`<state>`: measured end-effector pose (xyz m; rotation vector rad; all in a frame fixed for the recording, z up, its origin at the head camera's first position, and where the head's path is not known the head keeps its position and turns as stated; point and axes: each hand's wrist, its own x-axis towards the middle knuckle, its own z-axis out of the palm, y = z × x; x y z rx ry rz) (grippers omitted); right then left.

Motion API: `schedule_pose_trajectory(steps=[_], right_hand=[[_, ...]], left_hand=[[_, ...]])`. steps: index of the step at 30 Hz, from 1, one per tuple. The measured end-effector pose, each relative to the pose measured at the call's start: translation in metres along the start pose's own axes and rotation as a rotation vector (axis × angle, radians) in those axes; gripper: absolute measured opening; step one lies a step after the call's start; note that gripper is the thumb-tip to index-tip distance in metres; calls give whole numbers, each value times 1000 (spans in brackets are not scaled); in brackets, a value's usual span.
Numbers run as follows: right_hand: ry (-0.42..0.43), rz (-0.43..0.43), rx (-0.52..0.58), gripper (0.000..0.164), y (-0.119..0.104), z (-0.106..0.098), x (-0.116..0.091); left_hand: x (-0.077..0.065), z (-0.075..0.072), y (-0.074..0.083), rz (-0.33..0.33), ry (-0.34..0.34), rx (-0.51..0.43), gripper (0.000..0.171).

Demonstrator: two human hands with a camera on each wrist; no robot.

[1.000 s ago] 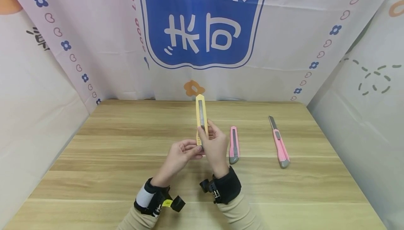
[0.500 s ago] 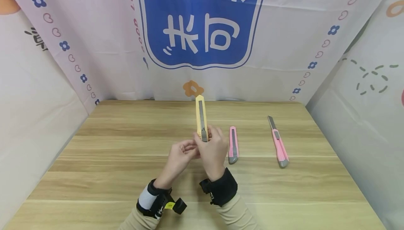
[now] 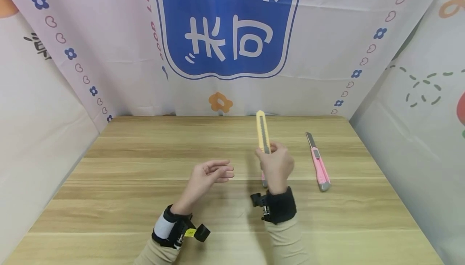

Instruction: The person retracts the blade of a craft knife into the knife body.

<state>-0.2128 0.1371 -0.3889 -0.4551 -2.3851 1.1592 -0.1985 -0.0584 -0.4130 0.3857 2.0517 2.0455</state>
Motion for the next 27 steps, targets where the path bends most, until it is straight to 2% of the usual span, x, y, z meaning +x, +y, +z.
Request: schedule_pose_trajectory(steps=[7, 13, 23, 27], right_hand=[[-72, 184, -180, 44, 35, -24, 26], [-124, 309, -294, 44, 62, -31, 37], [-233, 399, -371, 39, 92, -24, 42], [-222, 407, -396, 37, 98, -21, 42]], left_hand=[[1, -2, -2, 9, -26, 12, 32], [2, -1, -2, 30, -54, 14, 32], [2, -1, -3, 21, -70, 15, 32], [2, -1, -4, 18, -70, 14, 32]])
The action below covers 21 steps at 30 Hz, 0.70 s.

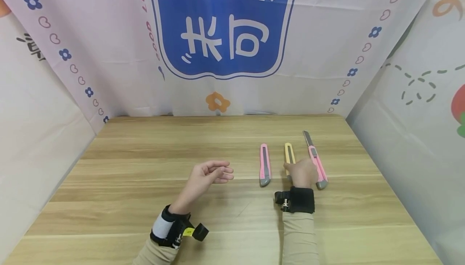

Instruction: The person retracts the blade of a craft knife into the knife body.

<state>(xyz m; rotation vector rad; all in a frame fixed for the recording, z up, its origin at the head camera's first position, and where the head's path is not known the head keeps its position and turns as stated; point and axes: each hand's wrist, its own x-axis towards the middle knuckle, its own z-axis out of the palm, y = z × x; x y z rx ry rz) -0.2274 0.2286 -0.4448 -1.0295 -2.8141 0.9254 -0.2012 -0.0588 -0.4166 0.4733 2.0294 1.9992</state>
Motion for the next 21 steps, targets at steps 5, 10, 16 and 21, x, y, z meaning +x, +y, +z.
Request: schedule_pose_trajectory(steps=[5, 10, 16, 21], right_hand=[[42, 11, 3, 33, 2, 5, 1], [28, 16, 33, 30, 5, 9, 2], [-7, 12, 31, 33, 7, 9, 3], [-18, 2, 44, 39, 8, 8, 2]], left_hand=[[0, 0, -1, 0, -6, -7, 32], [0, 0, -1, 0, 0, -9, 32], [0, 0, 0, -14, 9, -12, 31], [0, 0, 0, -18, 12, -19, 31]])
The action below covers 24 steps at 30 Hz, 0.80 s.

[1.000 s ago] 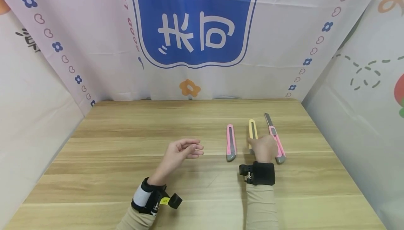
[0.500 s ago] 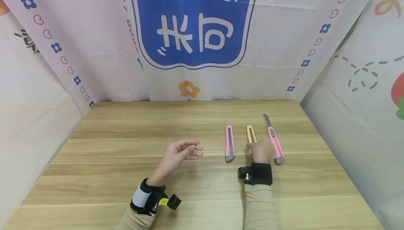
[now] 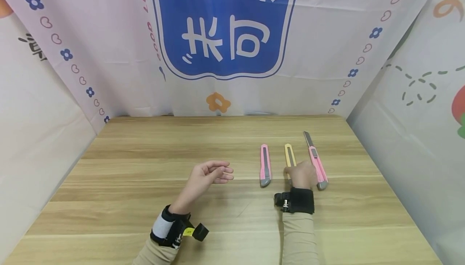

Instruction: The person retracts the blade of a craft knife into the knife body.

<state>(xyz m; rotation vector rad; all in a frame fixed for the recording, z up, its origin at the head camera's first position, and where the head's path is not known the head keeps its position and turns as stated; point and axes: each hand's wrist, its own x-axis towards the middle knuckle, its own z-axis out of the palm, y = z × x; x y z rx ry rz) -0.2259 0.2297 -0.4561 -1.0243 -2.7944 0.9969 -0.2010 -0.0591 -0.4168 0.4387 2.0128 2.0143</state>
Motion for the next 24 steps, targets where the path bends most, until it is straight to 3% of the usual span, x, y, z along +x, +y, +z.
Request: schedule_pose_trajectory(steps=[15, 20, 24], right_hand=[[-42, 6, -12, 47, 0, -3, 3], [22, 13, 33, 47, -1, -11, -1], [120, 38, 149, 48, 5, -21, 0]], left_hand=[[1, -1, -1, -3, 2, -7, 30], [1, -1, -1, -4, -1, -14, 31], [1, -1, -1, 1, 1, -14, 31]])
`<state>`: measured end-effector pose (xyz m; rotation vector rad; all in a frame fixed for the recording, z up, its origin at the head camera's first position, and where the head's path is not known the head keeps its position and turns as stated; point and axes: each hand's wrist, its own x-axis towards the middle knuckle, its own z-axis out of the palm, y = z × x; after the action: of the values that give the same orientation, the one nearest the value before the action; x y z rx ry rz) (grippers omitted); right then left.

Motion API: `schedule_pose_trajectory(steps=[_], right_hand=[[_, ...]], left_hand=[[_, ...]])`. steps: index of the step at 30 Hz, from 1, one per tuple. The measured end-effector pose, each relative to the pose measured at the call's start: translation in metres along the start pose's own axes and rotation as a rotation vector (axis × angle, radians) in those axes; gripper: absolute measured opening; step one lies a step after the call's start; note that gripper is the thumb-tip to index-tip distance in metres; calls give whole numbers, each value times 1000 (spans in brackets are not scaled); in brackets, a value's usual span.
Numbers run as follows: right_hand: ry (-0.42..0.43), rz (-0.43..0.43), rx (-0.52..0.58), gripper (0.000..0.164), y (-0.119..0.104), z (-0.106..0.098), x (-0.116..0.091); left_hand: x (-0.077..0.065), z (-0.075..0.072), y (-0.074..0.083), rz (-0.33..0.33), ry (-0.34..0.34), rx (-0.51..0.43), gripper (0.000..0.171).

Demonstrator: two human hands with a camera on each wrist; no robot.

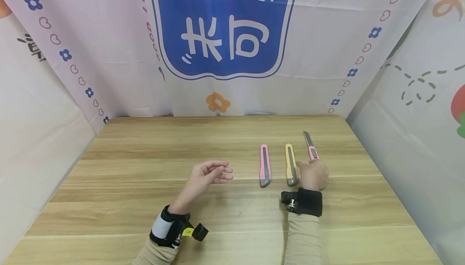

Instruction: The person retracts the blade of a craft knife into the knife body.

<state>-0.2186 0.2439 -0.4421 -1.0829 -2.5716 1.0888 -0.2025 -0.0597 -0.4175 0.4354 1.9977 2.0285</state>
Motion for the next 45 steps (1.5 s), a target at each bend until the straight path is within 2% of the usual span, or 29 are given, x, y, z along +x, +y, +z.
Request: schedule_pose_trajectory(steps=[3, 6, 10, 15, 21, 25, 29, 36, 45], right_hand=[[65, 18, 73, 49, 7, -6, 5], [89, 45, 89, 54, 16, -12, 9], [37, 86, 38, 63, 28, -18, 12], [-56, 85, -56, 64, 38, -21, 16], [-67, 114, -106, 58, 38, -15, 19], [-35, 121, -130, 49, 38, -13, 21], [-19, 123, -96, 43, 38, -13, 20], [0, 100, -104, 43, 38, -16, 18], [13, 59, -8, 46, 31, -21, 13]], left_hand=[[0, 0, 0, -3, 1, -4, 31], [0, 1, 0, -4, 0, -8, 31], [1, 1, -1, -7, 3, -10, 30], [2, 1, -2, -30, 12, -10, 29], [2, 0, -3, -27, 12, -7, 30], [1, -1, -1, -22, 17, -7, 30], [1, -1, 0, -24, 19, -6, 30], [0, -1, 2, -28, 22, -15, 30], [0, -2, 2, -18, 20, -16, 30]])
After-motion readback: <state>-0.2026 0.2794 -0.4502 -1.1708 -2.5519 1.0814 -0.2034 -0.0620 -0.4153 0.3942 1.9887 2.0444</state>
